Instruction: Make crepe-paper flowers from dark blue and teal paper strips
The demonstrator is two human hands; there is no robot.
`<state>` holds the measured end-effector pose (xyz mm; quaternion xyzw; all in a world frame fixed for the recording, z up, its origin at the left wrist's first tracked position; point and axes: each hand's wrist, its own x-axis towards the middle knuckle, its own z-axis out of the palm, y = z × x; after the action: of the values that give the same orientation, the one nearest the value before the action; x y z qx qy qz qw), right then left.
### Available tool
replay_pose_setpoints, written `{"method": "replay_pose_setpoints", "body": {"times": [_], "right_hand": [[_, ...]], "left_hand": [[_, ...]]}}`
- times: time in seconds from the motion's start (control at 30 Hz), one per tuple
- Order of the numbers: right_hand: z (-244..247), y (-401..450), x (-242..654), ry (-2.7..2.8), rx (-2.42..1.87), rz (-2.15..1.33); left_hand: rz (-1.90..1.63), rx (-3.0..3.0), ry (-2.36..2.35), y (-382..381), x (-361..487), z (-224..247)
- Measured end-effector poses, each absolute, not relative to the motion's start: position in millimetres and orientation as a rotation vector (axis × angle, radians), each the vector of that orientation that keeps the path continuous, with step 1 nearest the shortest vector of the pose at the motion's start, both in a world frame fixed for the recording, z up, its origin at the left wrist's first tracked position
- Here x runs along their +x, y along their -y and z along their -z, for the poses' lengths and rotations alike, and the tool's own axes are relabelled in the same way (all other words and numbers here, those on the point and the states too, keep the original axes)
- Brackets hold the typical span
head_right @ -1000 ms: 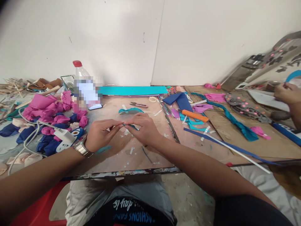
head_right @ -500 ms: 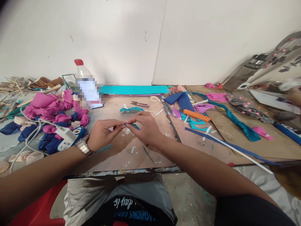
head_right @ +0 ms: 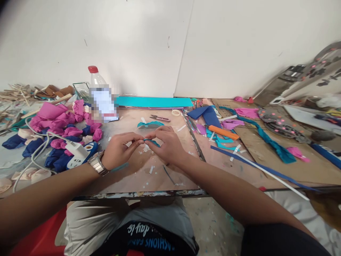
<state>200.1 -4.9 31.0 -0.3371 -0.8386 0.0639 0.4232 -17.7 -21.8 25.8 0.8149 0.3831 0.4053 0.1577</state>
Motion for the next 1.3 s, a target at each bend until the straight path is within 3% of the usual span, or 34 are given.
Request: {"method": "replay_pose_setpoints", "body": {"times": [1.3], "right_hand": [[-30.6,2.6,199.7,2.080,-0.812,-0.165]], "left_hand": [[-1.192,1.979,-1.008,20.7,-14.6,-29.8]]}}
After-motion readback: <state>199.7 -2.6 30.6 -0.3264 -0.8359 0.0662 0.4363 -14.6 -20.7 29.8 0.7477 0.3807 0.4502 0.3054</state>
